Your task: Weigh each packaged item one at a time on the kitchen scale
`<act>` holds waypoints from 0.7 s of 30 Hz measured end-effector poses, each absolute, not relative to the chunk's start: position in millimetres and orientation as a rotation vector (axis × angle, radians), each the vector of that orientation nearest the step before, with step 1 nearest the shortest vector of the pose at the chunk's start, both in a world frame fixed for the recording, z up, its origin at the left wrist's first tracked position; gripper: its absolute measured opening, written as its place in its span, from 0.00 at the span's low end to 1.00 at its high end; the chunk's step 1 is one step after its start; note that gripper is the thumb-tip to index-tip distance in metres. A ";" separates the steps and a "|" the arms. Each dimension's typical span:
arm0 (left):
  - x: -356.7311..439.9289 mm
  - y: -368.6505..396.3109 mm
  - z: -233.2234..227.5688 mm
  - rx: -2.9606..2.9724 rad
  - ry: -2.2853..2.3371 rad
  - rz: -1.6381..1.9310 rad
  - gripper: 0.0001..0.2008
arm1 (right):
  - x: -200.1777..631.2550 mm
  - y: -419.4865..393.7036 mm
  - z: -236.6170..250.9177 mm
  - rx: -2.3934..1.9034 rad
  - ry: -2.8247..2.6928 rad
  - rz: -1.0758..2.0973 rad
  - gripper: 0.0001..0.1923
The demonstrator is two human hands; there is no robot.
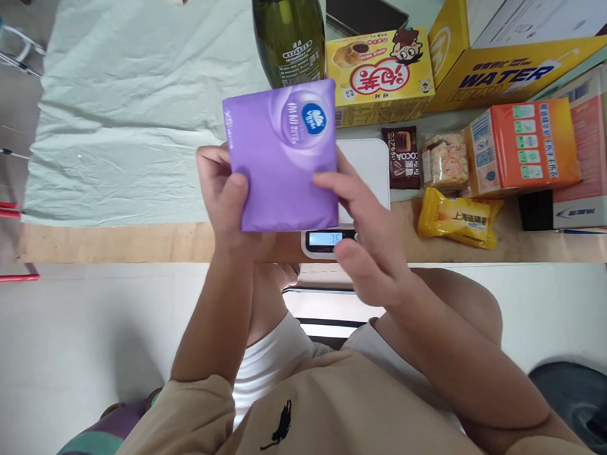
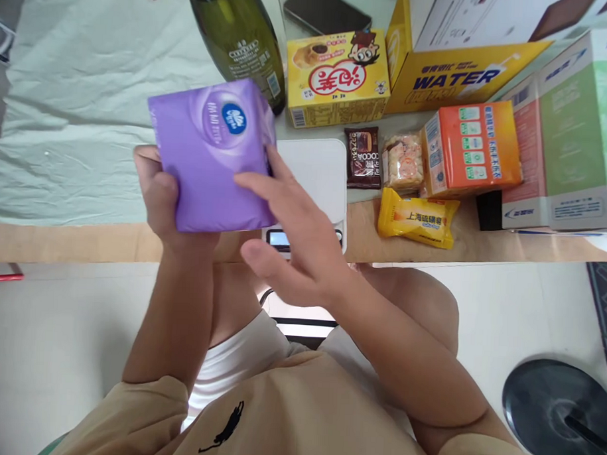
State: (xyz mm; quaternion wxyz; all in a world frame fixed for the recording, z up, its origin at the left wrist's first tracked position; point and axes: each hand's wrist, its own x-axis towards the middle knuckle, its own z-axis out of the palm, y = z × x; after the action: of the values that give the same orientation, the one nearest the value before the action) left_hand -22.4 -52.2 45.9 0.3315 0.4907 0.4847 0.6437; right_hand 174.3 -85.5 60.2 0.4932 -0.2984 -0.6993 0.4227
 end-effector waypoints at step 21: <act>-189.1 -32.3 15.9 1.102 1.744 1.386 0.45 | 205.9 -89.7 43.2 -0.992 -1.546 0.866 0.16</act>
State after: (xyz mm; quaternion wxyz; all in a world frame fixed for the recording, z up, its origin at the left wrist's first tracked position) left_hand -189.1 -32.3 15.9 0.3224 0.4199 0.6642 0.5278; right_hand 205.9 -89.7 43.2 0.5272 -0.4149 -0.6470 0.3623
